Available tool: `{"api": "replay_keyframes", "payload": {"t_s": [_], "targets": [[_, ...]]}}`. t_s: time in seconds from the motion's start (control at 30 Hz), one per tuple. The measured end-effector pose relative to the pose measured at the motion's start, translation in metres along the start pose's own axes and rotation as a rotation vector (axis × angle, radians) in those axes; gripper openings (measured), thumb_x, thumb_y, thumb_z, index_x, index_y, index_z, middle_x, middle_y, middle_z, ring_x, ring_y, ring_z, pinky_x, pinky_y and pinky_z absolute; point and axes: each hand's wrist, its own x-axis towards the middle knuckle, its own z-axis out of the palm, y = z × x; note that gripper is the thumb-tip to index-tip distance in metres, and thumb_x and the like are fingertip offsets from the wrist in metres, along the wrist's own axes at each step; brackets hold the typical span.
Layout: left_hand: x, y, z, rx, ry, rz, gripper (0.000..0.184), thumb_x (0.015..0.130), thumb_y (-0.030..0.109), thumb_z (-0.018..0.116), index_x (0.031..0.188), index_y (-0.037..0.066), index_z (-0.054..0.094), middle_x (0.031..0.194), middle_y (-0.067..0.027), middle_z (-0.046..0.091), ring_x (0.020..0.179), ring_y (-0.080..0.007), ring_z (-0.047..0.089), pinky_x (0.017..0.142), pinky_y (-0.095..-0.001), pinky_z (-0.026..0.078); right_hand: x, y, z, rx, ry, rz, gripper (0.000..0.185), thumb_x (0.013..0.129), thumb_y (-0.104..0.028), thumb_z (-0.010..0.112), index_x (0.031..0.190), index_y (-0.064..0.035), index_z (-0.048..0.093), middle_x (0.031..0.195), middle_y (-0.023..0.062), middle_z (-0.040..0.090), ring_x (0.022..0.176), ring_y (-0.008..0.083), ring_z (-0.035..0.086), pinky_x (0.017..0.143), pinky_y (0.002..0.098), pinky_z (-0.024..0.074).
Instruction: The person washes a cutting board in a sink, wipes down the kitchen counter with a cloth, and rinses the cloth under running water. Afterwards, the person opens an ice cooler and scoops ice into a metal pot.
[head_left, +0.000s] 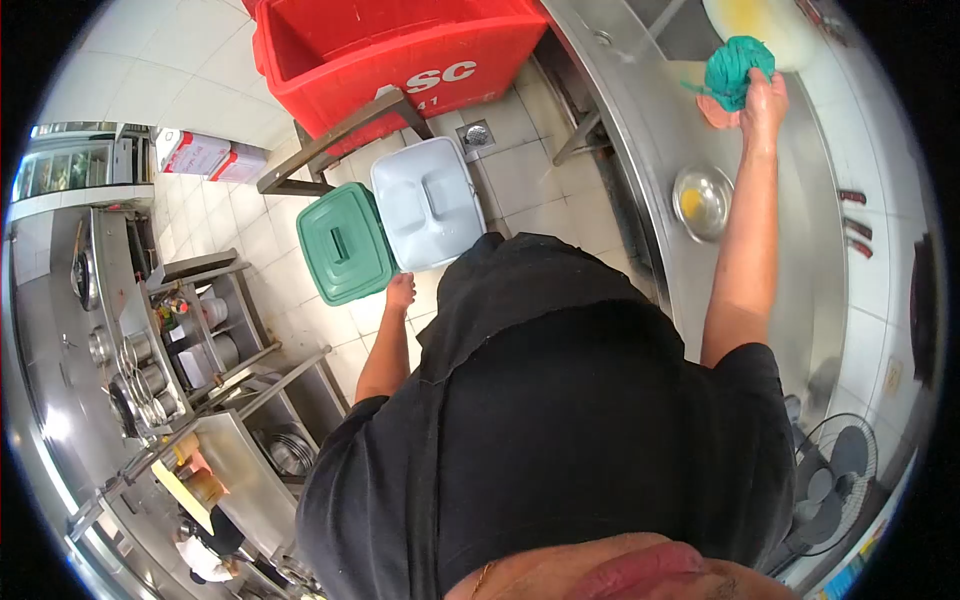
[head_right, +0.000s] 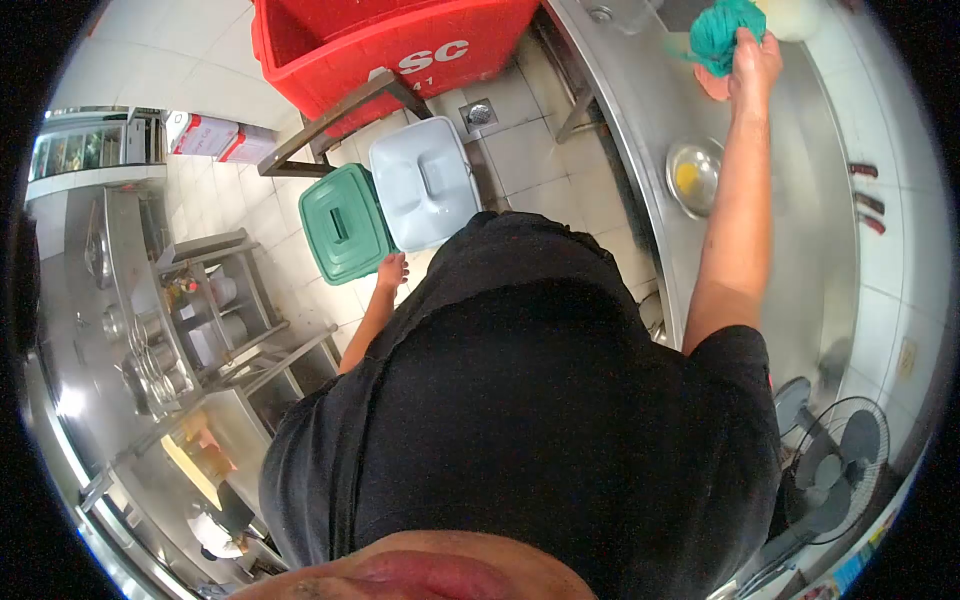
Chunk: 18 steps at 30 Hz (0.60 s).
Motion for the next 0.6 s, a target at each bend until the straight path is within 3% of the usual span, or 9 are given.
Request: {"api": "replay_keyframes", "payload": {"t_s": [0.1, 0.27, 0.37, 0.47, 0.57, 0.6], "targets": [[0.035, 0.021, 0.009, -0.017, 0.012, 0.01, 0.024, 0.092, 0.03, 0.056, 0.098, 0.007, 0.059, 0.073, 0.0007, 0.054, 0.057, -0.0101, 0.049, 0.047, -0.0269, 0.039, 0.023, 0.011, 0.024, -0.369, -0.053, -0.077, 0.037, 0.079, -0.011, 0.067, 0.112, 0.0053, 0.061, 0.096, 0.0082, 0.066, 0.084, 0.0161, 0.061, 0.077, 0.0296, 0.0487], [0.056, 0.08, 0.012, -0.036, 0.055, 0.072, 0.026, 0.093, 0.031, 0.054, 0.1, 0.006, 0.06, 0.074, 0.0007, 0.054, 0.059, -0.0094, 0.05, 0.048, -0.026, 0.04, 0.075, 0.065, 0.051, -0.766, -0.047, -0.097, 0.038, 0.079, -0.02, 0.068, 0.111, 0.0009, 0.067, 0.098, 0.0165, 0.071, 0.09, 0.0207, 0.066, 0.082, 0.0333, 0.0496], [0.054, 0.101, 0.006, -0.063, 0.108, 0.09, 0.024, 0.095, 0.028, 0.054, 0.101, 0.006, 0.06, 0.075, 0.0008, 0.055, 0.06, -0.009, 0.05, 0.048, -0.025, 0.04, 0.104, 0.091, 0.067, -0.883, -0.183, -0.129, 0.04, 0.081, -0.025, 0.065, 0.111, 0.0003, 0.066, 0.098, 0.0182, 0.07, 0.091, 0.024, 0.067, 0.083, 0.0341, 0.0498], [0.073, 0.097, -0.011, -0.149, 0.099, 0.06, 0.022, 0.096, 0.026, 0.054, 0.101, 0.006, 0.06, 0.075, 0.0006, 0.055, 0.06, -0.0092, 0.05, 0.048, -0.0245, 0.04, 0.158, 0.143, 0.084, -0.947, -0.221, -0.116, 0.039, 0.087, -0.024, 0.061, 0.117, -0.0002, 0.063, 0.092, 0.0145, 0.07, 0.083, 0.0192, 0.064, 0.079, 0.0315, 0.0487], [0.056, 0.1, -0.015, -0.1, 0.186, 0.024, 0.024, 0.095, 0.027, 0.055, 0.1, 0.004, 0.06, 0.073, -0.0002, 0.056, 0.059, -0.0094, 0.052, 0.047, -0.0249, 0.041, 0.218, 0.193, 0.099, -0.948, -0.168, -0.185, 0.038, 0.087, -0.023, 0.059, 0.118, -0.0004, 0.063, 0.095, 0.0157, 0.069, 0.086, 0.0224, 0.064, 0.082, 0.0334, 0.0478], [0.044, 0.106, -0.012, -0.072, 0.23, 0.001, 0.024, 0.095, 0.027, 0.055, 0.1, 0.004, 0.06, 0.073, -0.0004, 0.056, 0.059, -0.0093, 0.052, 0.047, -0.0251, 0.041, 0.238, 0.209, 0.101, -0.904, -0.175, -0.18, 0.04, 0.088, -0.024, 0.06, 0.116, 0.004, 0.062, 0.098, 0.0177, 0.069, 0.09, 0.0232, 0.063, 0.084, 0.0333, 0.0472]]}}
